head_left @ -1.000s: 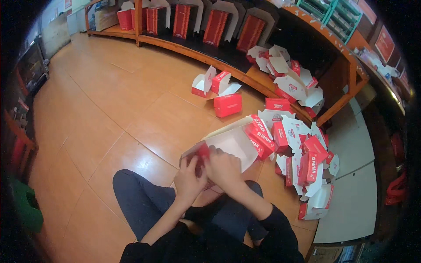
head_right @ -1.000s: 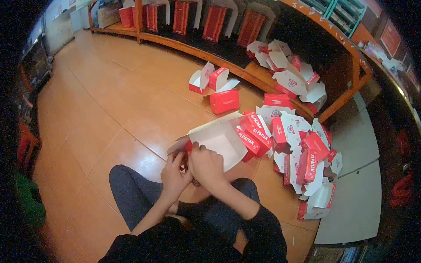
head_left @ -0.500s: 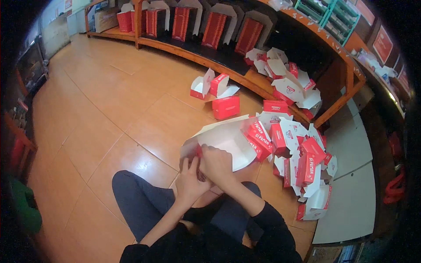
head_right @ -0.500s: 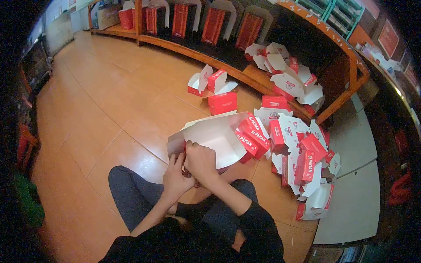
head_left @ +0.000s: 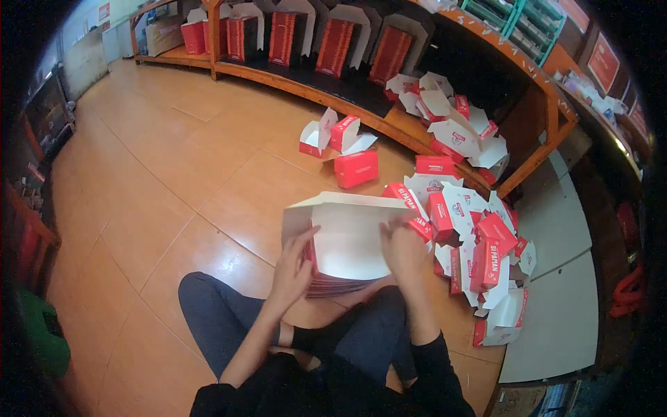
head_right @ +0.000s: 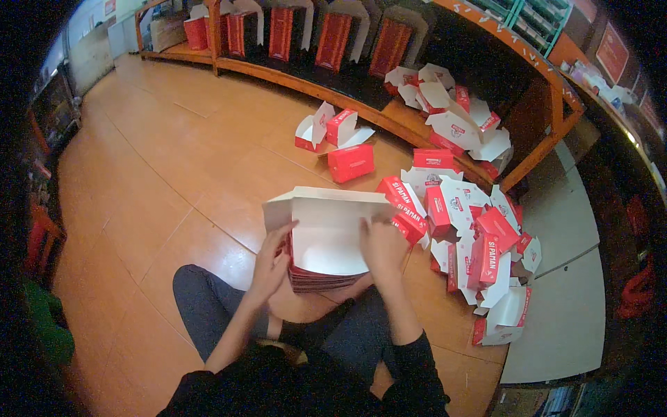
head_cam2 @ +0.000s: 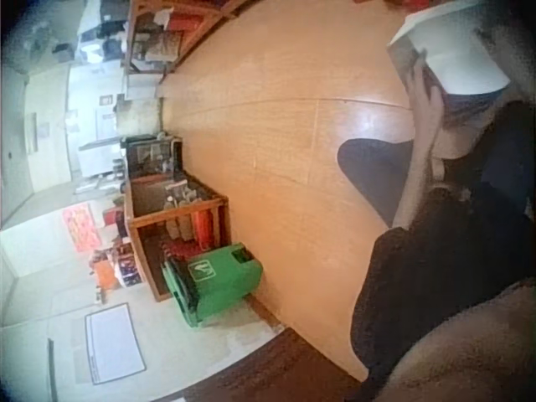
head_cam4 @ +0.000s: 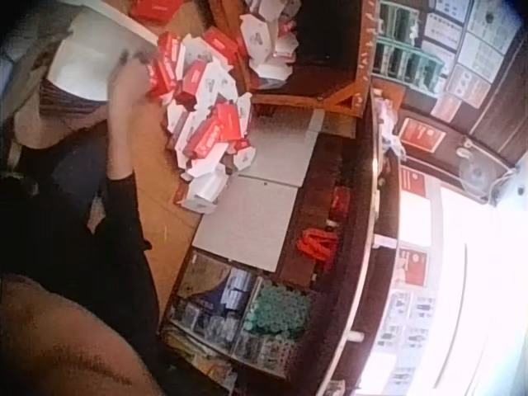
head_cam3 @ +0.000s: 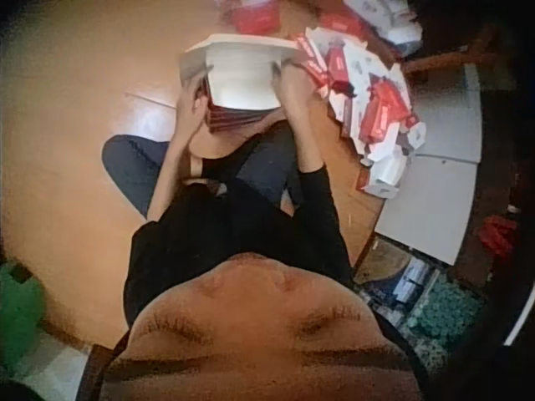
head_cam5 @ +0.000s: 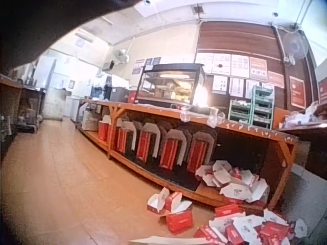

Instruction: The person sits on the floor and repeatedly folds flat red and white cardboard boxes into their final shape. They pick up a flat piece, fold the sides, and press the flaps to form a box, then place it on a growing stack.

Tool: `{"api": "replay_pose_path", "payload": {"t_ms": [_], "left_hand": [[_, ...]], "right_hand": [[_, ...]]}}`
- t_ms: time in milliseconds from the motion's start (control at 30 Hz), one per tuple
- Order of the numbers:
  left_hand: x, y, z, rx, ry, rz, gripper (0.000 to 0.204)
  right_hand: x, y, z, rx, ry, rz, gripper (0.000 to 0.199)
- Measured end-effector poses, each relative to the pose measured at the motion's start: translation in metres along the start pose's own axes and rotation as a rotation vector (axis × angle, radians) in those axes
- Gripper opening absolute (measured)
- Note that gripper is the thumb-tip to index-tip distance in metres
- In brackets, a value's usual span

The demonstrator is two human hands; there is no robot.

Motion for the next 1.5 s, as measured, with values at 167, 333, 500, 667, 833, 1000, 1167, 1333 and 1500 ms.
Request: {"api": "replay_pose_path", "payload": {"t_ms": [167, 333, 500, 667, 833, 1000, 1167, 1333, 1500], "left_hand": [[-0.006, -0.022, -0.009, 0.224, 0.108, -0.015, 0.031], [-0.012, -0.024, 0.000, 0.237, -0.108, 0.062, 0.028], [-0.013, -0.021, 0.007, 0.059, -0.215, 0.078, 0.035], [-0.015, -0.019, 0.007, 0.091, -0.265, 0.055, 0.036], [-0.019, -0.015, 0.008, 0.089, -0.254, 0.075, 0.035], [-0.018, -0.014, 0.002, 0.089, -0.239, 0.063, 0.034], [-0.012, -0.013, -0.003, 0.145, -0.166, 0.008, 0.033], [-0.007, -0.015, -0.006, 0.180, -0.086, -0.061, 0.037], [-0.007, -0.013, -0.005, 0.207, -0.081, -0.034, 0.035]], "right_hand": [[-0.014, 0.007, 0.025, -0.158, -0.016, 0.031, 0.035], [-0.029, 0.006, 0.024, -0.134, -0.048, 0.056, 0.033], [-0.031, 0.003, 0.027, -0.127, -0.020, 0.081, 0.032], [-0.037, 0.004, 0.027, -0.128, -0.098, 0.077, 0.024], [-0.038, 0.007, 0.030, -0.120, -0.141, 0.052, 0.033], [-0.038, 0.006, 0.039, -0.127, -0.180, -0.002, 0.040], [-0.058, 0.001, 0.111, -0.128, -0.913, -0.498, 0.058], [-0.111, -0.007, 0.212, -0.544, -0.964, -0.262, 0.051], [-0.185, -0.027, 0.259, -0.846, -1.276, -0.419, 0.052]]}}
Point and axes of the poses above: each hand's wrist, its own y-axis away from the middle knuckle, its own x-axis out of the back of the hand, z = x × y, the point moved 4 cm from there along -y, towards the middle knuckle, and after that the axes turned 4 degrees about -z, right-handed, at the moved point
